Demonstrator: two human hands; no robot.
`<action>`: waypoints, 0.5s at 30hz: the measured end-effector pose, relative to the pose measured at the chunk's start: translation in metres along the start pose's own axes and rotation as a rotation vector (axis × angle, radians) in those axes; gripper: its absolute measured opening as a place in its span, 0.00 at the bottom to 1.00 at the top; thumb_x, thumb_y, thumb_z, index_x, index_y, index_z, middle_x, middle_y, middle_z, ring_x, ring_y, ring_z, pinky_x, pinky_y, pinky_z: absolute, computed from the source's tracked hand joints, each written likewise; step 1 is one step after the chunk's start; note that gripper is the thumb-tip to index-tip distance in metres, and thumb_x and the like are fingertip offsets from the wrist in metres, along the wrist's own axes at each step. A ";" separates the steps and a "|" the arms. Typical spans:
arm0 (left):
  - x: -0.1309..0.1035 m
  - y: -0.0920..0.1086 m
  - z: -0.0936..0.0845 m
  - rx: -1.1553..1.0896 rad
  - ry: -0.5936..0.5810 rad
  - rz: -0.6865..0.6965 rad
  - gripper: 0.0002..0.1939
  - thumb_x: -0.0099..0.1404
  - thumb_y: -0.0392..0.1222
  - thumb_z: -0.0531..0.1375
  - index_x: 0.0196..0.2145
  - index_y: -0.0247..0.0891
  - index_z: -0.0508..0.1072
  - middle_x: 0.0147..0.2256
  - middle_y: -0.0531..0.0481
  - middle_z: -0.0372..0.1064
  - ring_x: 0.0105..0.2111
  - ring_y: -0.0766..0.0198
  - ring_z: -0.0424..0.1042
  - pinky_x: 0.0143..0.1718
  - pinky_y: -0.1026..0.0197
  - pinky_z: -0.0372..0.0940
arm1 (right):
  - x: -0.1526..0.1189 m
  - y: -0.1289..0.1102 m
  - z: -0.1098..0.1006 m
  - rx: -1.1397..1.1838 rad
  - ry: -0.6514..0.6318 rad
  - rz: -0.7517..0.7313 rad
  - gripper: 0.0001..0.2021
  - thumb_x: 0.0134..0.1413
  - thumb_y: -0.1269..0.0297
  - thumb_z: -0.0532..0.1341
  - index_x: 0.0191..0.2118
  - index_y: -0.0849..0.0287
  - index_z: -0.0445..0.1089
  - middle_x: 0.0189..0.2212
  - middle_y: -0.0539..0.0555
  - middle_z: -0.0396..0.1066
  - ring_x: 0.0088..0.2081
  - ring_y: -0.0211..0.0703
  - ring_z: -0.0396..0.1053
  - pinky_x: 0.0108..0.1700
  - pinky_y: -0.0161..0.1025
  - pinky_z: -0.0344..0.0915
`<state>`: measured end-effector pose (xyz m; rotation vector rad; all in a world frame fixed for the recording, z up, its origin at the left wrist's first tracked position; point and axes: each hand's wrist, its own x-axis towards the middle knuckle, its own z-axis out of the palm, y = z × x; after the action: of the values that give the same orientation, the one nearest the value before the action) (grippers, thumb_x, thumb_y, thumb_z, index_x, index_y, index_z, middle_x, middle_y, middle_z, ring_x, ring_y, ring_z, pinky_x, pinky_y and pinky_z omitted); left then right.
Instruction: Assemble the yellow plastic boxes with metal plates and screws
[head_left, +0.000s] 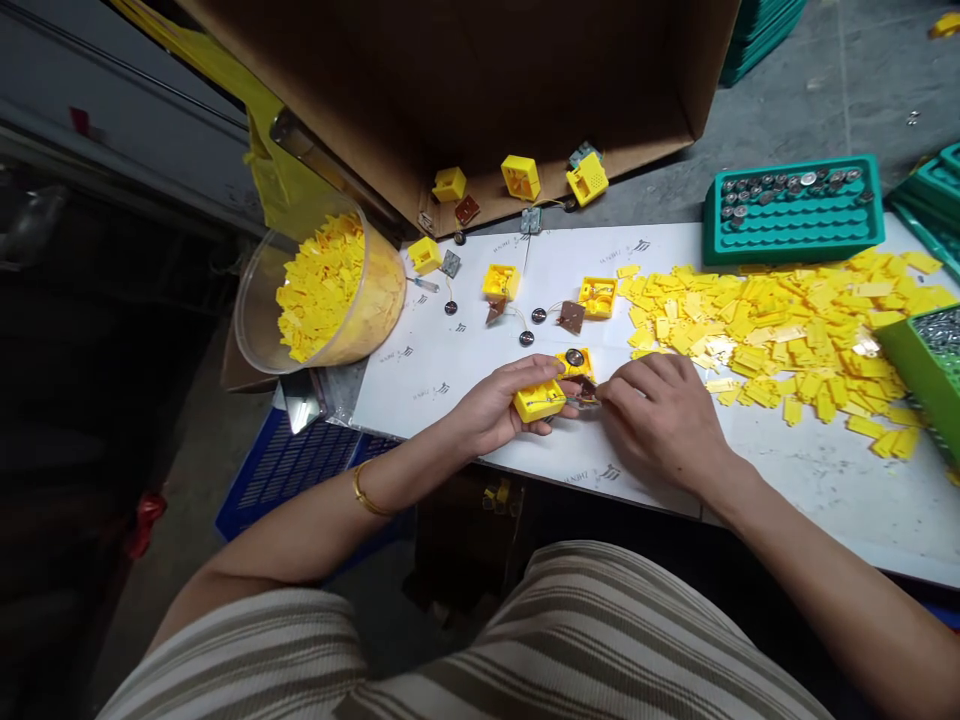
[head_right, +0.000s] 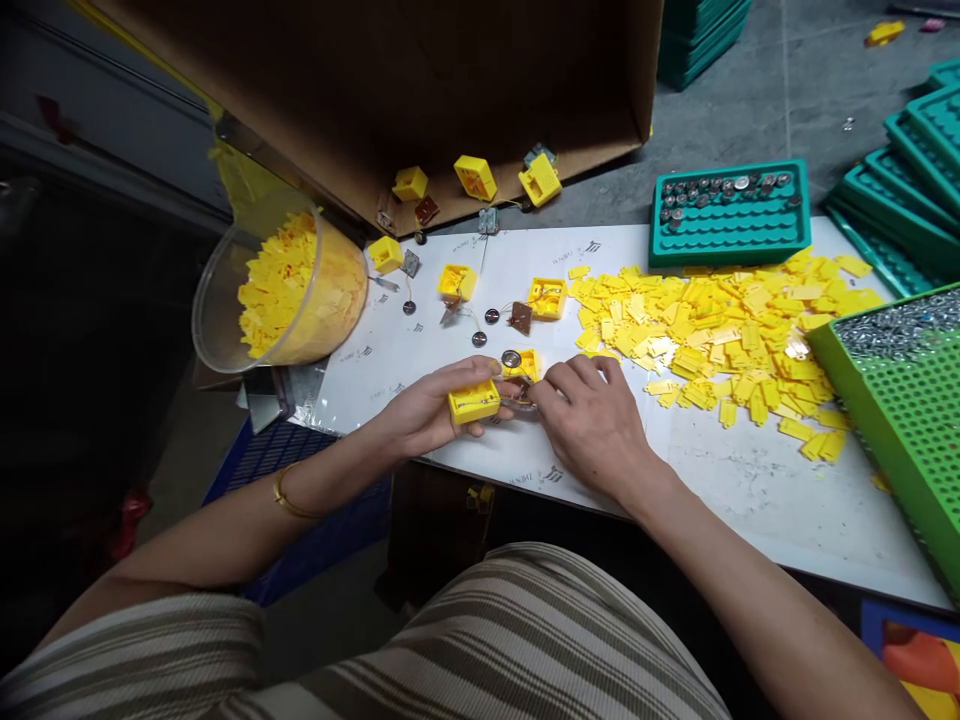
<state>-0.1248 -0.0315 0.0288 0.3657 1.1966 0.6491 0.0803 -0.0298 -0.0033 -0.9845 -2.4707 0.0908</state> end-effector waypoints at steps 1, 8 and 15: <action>-0.001 -0.001 0.001 -0.035 0.000 0.011 0.09 0.58 0.38 0.62 0.37 0.37 0.67 0.35 0.46 0.74 0.30 0.58 0.77 0.17 0.68 0.66 | 0.001 0.000 -0.001 0.035 -0.015 -0.001 0.05 0.55 0.72 0.57 0.34 0.60 0.70 0.32 0.54 0.71 0.35 0.45 0.60 0.38 0.42 0.52; -0.003 -0.008 0.002 -0.035 -0.077 0.059 0.14 0.57 0.37 0.62 0.42 0.37 0.69 0.40 0.46 0.74 0.32 0.60 0.77 0.21 0.67 0.69 | 0.005 -0.001 -0.006 0.502 -0.046 0.195 0.08 0.54 0.68 0.56 0.36 0.59 0.71 0.33 0.54 0.71 0.37 0.45 0.66 0.39 0.42 0.59; -0.016 -0.002 -0.001 0.315 -0.081 0.031 0.28 0.59 0.41 0.62 0.57 0.42 0.62 0.39 0.43 0.75 0.28 0.59 0.77 0.22 0.66 0.66 | 0.018 0.009 0.013 0.676 -0.098 0.310 0.22 0.51 0.75 0.53 0.53 0.59 0.64 0.48 0.58 0.67 0.42 0.43 0.69 0.41 0.41 0.67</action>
<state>-0.1290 -0.0433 0.0394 0.6696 1.2189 0.4673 0.0685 -0.0101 -0.0097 -1.0412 -2.0924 1.0174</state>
